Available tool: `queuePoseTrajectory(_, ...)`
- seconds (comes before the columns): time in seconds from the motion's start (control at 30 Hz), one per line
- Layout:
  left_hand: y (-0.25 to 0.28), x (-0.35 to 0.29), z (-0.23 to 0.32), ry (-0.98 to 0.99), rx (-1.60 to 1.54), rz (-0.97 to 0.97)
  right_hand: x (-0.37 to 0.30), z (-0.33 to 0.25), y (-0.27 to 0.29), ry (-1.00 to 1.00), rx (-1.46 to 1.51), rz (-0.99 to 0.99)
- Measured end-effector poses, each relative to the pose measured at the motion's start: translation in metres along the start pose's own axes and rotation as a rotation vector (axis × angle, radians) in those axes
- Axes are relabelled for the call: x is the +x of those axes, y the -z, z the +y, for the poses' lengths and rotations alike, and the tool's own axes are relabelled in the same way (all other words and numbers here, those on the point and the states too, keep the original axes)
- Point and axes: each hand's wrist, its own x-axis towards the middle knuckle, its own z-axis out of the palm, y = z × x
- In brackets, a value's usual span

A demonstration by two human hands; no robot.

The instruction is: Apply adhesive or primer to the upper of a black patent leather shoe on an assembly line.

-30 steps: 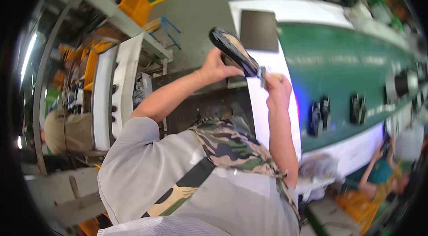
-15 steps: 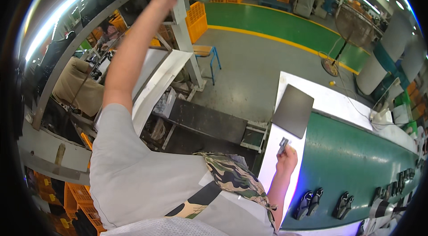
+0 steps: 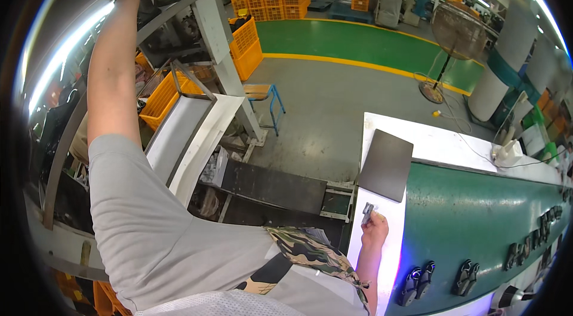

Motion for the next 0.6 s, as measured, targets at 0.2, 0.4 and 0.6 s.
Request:
queuePoseTrajectory(0.2, 0.060, 0.146, -0.036, -0.282, 0.895, 0.001, 0.011, 0.016, -0.016, -0.044, 0.034, -0.023)
queuePoseTrajectory(0.4, -0.016, 0.110, -0.071, -0.200, 0.786, -0.219, 0.006, 0.014, -0.022, -0.040, 0.002, 0.041)
queuePoseTrajectory(0.6, -0.032, -0.001, -0.019, -0.256, 1.305, 0.090, 0.024, 0.024, -0.002, -0.048, 0.032, -0.098)
